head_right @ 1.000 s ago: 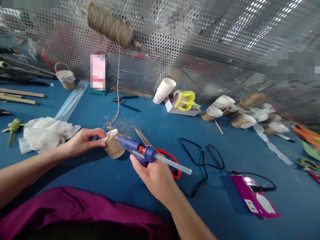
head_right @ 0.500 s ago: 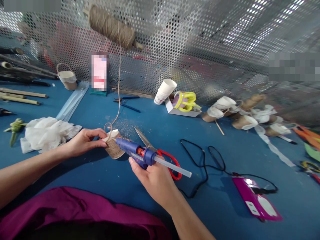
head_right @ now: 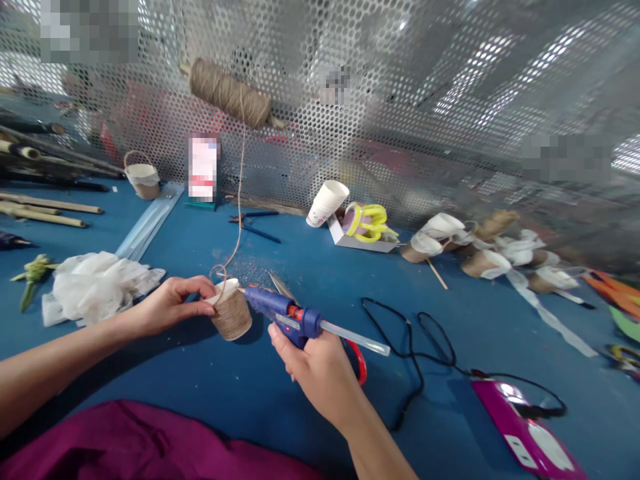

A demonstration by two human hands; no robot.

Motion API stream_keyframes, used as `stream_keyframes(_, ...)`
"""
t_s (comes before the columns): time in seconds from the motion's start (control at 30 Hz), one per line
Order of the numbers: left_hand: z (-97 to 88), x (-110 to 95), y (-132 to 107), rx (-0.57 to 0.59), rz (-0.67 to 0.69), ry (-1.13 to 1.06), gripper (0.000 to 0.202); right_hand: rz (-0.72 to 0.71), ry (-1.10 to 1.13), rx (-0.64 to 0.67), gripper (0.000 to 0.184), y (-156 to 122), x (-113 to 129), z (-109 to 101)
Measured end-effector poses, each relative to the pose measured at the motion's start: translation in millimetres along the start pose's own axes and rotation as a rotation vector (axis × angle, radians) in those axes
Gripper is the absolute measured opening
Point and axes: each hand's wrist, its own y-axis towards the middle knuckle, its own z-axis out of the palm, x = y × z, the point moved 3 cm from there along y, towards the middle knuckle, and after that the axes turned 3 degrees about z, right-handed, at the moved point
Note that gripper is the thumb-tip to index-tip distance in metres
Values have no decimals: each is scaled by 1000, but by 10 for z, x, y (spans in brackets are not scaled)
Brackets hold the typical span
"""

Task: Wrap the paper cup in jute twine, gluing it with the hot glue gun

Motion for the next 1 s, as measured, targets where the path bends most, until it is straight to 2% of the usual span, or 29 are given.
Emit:
stream_keyframes(0.17,2,-14,0,-13,11,10,17,39,252,105,34,202,-86,-129)
stream_keyframes(0.27,2,-11,-2,-24,4,28,18,111,377,-10,35,401,-225,-303)
stream_keyframes(0.37,1,-17,-6,-29,-9,35,18,188,362,-154,35,621,-429,-437)
stream_keyframes(0.5,-7,-40,-10,-26,-25,50,17,233,306,-181,31,854,-633,-438)
stream_keyframes(0.63,-30,-88,-6,-36,18,92,14,210,208,-231,23,984,-704,-394)
stream_keyframes(0.73,-51,-139,-3,-36,67,146,11,152,86,-295,24,1023,-703,-412)
stream_keyframes(0.83,-69,-204,-2,-24,120,192,10,70,-35,-361,37,985,-623,-443)
stream_keyframes(0.9,-74,-248,-3,-8,148,211,10,-6,-86,-375,40,917,-490,-425)
stream_keyframes(1.0,-69,-308,-10,27,186,228,10,-142,-112,-292,27,800,-179,-293)
